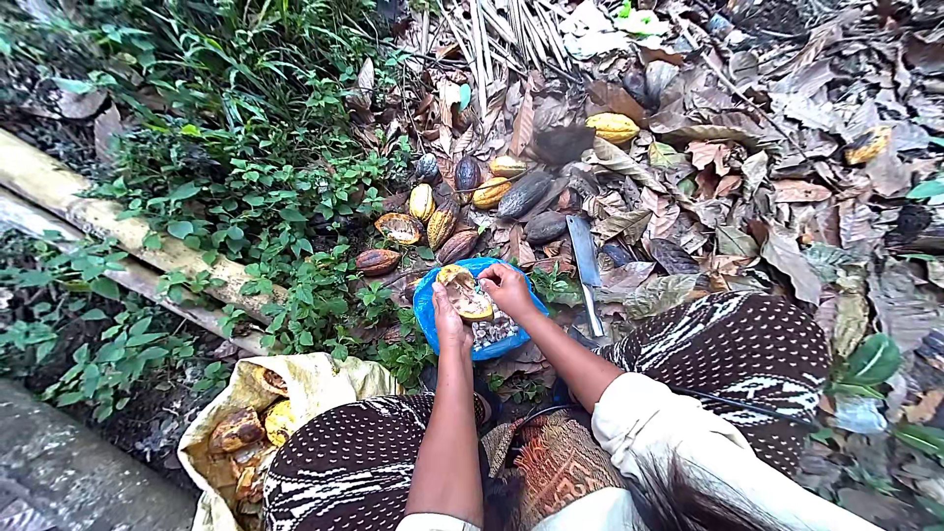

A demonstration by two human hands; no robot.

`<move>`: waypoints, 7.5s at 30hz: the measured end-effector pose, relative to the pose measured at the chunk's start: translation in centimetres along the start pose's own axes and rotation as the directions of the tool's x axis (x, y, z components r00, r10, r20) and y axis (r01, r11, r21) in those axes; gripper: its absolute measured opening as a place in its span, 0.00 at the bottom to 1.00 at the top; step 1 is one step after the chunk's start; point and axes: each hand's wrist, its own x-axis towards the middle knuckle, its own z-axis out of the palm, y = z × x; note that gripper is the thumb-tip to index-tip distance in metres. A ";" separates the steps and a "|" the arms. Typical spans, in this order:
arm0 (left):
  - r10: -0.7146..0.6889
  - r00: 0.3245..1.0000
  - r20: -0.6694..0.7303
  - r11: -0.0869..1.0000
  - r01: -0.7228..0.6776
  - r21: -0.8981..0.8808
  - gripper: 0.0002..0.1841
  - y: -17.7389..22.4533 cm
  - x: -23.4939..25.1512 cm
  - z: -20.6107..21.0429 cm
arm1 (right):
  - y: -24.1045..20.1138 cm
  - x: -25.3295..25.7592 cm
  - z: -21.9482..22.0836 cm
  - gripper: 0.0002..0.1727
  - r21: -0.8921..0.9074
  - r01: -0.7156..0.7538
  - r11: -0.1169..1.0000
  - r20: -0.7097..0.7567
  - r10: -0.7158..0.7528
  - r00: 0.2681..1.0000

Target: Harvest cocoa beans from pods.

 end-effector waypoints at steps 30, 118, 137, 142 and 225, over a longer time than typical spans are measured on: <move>0.105 0.994 0.027 0.516 -0.077 0.853 0.20 -0.7 -1.1 1.1 | -3.4 -1.3 -0.3 0.19 -0.192 -0.130 0.973 0.205 0.169 0.964; -0.010 0.972 -0.236 0.940 0.089 0.328 0.25 -1.4 0.4 -0.3 | -0.4 0.1 -1.5 0.06 -0.068 0.271 0.960 0.176 -0.256 0.951; 0.436 0.889 -0.136 0.540 -0.139 0.830 0.27 -0.6 -1.6 0.3 | -3.4 -1.4 -0.4 0.19 -0.045 -0.041 0.998 0.247 0.051 0.968; 0.421 0.895 -0.147 0.484 -0.084 0.871 0.30 -0.6 -1.6 0.1 | -2.9 -1.3 -0.3 0.17 -0.014 -0.013 1.000 0.225 0.016 0.974; 0.251 0.966 -0.063 0.534 -0.084 0.841 0.27 3.4 -0.3 0.0 | -4.6 -2.4 2.2 0.23 -0.548 0.415 0.727 0.659 0.070 0.749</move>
